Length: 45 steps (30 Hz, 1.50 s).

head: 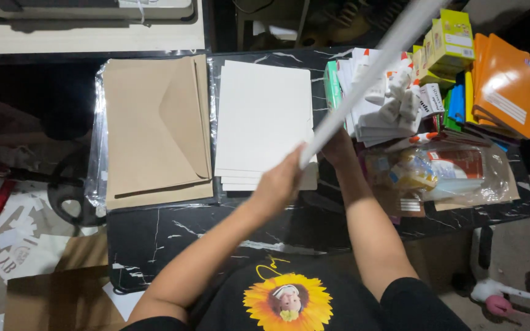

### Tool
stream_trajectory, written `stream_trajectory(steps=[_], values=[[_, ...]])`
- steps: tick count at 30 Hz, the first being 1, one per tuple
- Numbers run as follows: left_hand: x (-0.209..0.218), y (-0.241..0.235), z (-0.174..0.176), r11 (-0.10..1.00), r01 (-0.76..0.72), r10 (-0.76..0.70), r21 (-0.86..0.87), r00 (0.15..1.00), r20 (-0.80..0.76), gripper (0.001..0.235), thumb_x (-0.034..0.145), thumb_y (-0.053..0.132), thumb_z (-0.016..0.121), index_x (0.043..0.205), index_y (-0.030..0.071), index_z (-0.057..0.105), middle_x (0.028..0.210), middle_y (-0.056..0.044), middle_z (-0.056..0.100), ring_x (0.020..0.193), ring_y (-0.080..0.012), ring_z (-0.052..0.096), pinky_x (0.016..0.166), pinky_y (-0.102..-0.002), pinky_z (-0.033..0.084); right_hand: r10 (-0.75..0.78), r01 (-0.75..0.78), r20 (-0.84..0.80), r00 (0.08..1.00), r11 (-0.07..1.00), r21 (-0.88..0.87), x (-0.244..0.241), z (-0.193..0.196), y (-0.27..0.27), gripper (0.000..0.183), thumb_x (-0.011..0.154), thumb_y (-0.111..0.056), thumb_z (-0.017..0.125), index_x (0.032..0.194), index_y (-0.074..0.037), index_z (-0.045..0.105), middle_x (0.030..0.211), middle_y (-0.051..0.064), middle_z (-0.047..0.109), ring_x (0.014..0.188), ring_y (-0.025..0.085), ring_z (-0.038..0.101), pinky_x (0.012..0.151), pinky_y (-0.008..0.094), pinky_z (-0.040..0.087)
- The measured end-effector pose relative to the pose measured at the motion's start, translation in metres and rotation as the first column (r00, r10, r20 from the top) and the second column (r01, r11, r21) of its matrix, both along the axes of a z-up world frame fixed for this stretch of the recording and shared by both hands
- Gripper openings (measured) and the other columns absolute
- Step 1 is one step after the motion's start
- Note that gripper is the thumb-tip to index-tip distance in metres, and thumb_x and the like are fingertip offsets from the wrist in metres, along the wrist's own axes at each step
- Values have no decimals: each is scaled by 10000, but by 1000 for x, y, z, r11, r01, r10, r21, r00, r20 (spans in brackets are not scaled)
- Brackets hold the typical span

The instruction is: Organizing stationery supplies like folders, envelopes, and fasteners on a table.

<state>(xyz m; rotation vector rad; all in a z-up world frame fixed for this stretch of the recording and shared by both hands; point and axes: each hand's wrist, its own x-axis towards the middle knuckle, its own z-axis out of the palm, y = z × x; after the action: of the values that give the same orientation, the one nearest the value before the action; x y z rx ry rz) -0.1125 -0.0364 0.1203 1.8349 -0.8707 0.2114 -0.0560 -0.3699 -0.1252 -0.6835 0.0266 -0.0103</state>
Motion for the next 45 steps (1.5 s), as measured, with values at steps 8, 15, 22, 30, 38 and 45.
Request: stream_trajectory(steps=[8,15,22,30,38,45], values=[[90,47,-78,966,-166,245,198,834,-495,638,1021,250,612,1554,30,340,927,-252,701,823,-390,715,777,-449,561,-157,7,-416,896,940,-341,0,133,62,554,909,-401,703,1312,-39,585,1205,113,722,1075,265,714,896,481,611],[117,73,-261,834,-364,479,416,851,-216,639,959,324,680,1396,-102,488,1551,-383,318,1429,-524,304,1158,-541,277,-403,-75,-483,777,703,-708,2,20,79,391,945,-228,770,1106,121,698,1043,183,752,904,249,715,778,415,588],[102,69,-234,834,-349,507,427,789,-346,547,873,312,689,1279,-49,618,1507,-332,438,1304,-497,479,1132,-529,385,-426,-101,-376,823,542,-834,-2,40,86,418,863,-223,794,1083,108,667,1016,206,749,869,252,718,751,390,591],[96,61,-253,803,-366,565,470,718,-406,835,878,323,707,1515,-79,349,1433,-300,499,1282,-475,520,1115,-525,418,-534,-92,-228,814,269,-959,1,41,75,617,799,-248,882,1176,98,538,1023,198,672,897,266,673,744,390,586],[89,30,-163,704,-246,671,666,538,-510,995,868,469,729,1585,65,170,1541,-235,343,1376,-459,363,1061,-635,348,-338,-293,-567,751,600,-745,-11,37,44,538,851,-269,821,1209,95,653,1084,167,746,911,231,729,745,363,594],[69,31,-237,759,-283,629,586,553,-547,1071,802,425,832,1566,6,210,1458,-325,377,1339,-495,375,1122,-555,374,-333,-476,-598,729,381,-793,-35,77,50,530,827,-177,798,1284,5,603,1068,177,731,880,249,706,686,401,562]])
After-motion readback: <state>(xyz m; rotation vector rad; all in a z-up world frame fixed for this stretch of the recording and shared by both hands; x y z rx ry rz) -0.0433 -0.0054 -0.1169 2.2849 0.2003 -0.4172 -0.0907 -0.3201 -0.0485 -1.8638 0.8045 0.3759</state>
